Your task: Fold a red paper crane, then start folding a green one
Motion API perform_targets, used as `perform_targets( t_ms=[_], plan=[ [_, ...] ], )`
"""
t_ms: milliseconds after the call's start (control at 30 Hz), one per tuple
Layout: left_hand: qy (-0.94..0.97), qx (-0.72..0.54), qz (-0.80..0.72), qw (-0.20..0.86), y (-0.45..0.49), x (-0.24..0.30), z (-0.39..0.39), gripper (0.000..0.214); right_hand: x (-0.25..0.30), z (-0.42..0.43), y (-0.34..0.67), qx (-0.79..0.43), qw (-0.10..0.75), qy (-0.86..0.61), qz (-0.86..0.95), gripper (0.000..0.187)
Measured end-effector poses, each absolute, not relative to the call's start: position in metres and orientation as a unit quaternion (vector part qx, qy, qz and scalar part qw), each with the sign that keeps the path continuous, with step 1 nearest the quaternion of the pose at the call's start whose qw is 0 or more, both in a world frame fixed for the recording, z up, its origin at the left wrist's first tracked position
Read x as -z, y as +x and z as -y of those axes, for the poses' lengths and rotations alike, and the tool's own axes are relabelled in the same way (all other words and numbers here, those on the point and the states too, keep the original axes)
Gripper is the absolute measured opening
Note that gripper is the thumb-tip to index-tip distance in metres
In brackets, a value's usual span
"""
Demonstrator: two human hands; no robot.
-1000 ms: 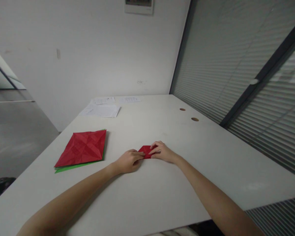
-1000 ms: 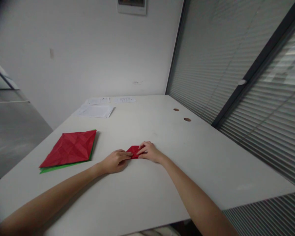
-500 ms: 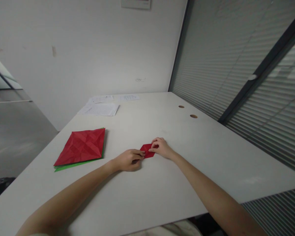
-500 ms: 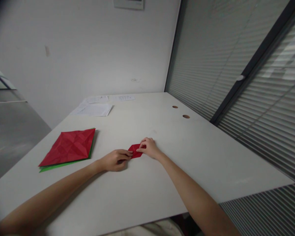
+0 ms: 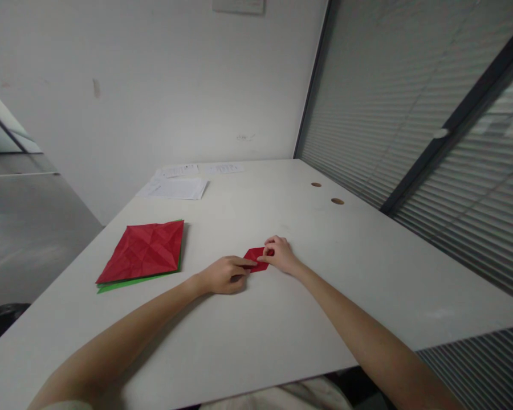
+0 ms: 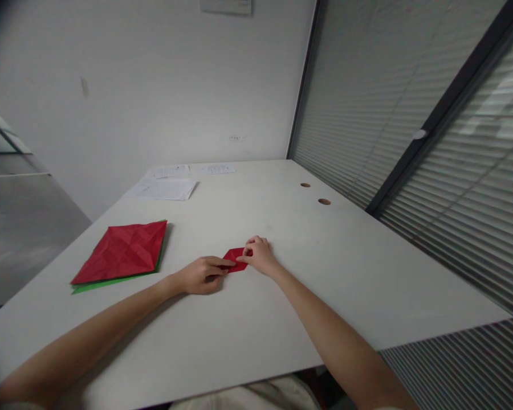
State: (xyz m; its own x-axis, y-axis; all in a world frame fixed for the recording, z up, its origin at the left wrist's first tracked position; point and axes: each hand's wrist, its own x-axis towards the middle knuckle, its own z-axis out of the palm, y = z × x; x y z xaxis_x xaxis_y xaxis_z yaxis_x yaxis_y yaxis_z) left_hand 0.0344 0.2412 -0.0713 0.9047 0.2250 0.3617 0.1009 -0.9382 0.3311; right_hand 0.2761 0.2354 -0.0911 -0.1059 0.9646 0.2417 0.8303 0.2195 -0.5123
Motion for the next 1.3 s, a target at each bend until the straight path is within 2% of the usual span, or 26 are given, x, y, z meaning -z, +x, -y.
perform_targets(
  t_ms=[733,1033,1133,1233,1300],
  plan=[
    [0.966,-0.197,-0.094,0.137,0.038,0.067,-0.240,0.021,0.089,-0.234,0.279,-0.115,0.240,-0.665,0.698,0.035],
    [0.969,-0.184,-0.111,0.120,0.036,0.068,-0.239,0.022,0.077,-0.237,0.297,-0.095,0.209,-0.697,0.679,0.024],
    [0.971,-0.168,-0.136,0.106,0.036,0.066,-0.236,0.031,0.073,-0.236,0.297,-0.100,0.209,-0.684,0.691,0.021],
    [0.977,-0.157,-0.128,0.073,0.038,0.065,-0.235,0.037,0.071,-0.236,0.296,-0.097,0.247,-0.632,0.728,0.012],
    [0.981,-0.146,-0.119,0.053,0.039,0.064,-0.236,0.039,0.072,-0.236,0.294,-0.114,0.282,-0.551,0.777,0.028]
  ],
)
